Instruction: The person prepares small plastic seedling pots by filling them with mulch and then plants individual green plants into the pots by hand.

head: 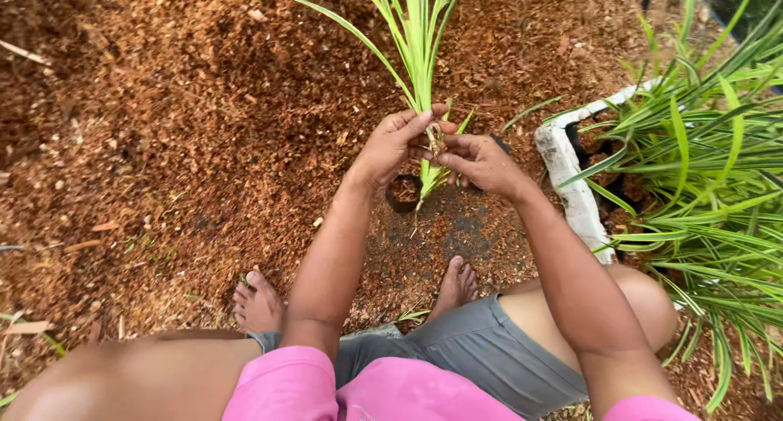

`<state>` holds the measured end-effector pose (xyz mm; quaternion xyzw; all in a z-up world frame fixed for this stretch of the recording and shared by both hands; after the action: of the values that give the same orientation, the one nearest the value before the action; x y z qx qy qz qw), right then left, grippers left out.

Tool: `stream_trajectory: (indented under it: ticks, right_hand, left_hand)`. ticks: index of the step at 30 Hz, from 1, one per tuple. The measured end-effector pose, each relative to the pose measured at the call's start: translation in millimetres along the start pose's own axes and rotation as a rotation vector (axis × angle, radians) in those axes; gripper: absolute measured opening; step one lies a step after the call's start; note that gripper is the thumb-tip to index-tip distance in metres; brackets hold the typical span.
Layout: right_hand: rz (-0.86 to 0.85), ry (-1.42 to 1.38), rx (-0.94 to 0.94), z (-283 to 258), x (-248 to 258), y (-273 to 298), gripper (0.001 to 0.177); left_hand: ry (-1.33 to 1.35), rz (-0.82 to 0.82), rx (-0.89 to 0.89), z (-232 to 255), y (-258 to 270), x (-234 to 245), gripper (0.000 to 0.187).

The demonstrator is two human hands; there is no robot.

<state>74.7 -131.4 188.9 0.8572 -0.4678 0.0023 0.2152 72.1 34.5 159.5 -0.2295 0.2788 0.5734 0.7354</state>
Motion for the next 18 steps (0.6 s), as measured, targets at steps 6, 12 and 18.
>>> stream_trajectory:
  ticks: [6,12,18]
  right_hand:
    - [0.113,0.204,0.042,2,1,-8,0.017]
    - [0.32,0.625,0.241,19,20,-12,0.007]
    - [0.454,0.559,0.137,35,48,-8,0.007]
  left_hand:
    - [0.019,0.083,0.03,-4,4,42,0.034]
    - [-0.257,0.091,0.115,2,12,49,0.026]
    - [-0.459,0.382,0.007,18,18,71,0.024]
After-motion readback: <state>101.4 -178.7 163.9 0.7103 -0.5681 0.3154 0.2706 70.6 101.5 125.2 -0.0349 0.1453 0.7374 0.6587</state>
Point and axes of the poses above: each hand's wrist, its own y-axis away from the middle knuckle, its own x-axis out of the back of the hand, z = x × y, the point moved 2 cm from there along -y, towards the middle knuckle, and after that the axes turned 7 degrees about -x, right-handed, at the moved point
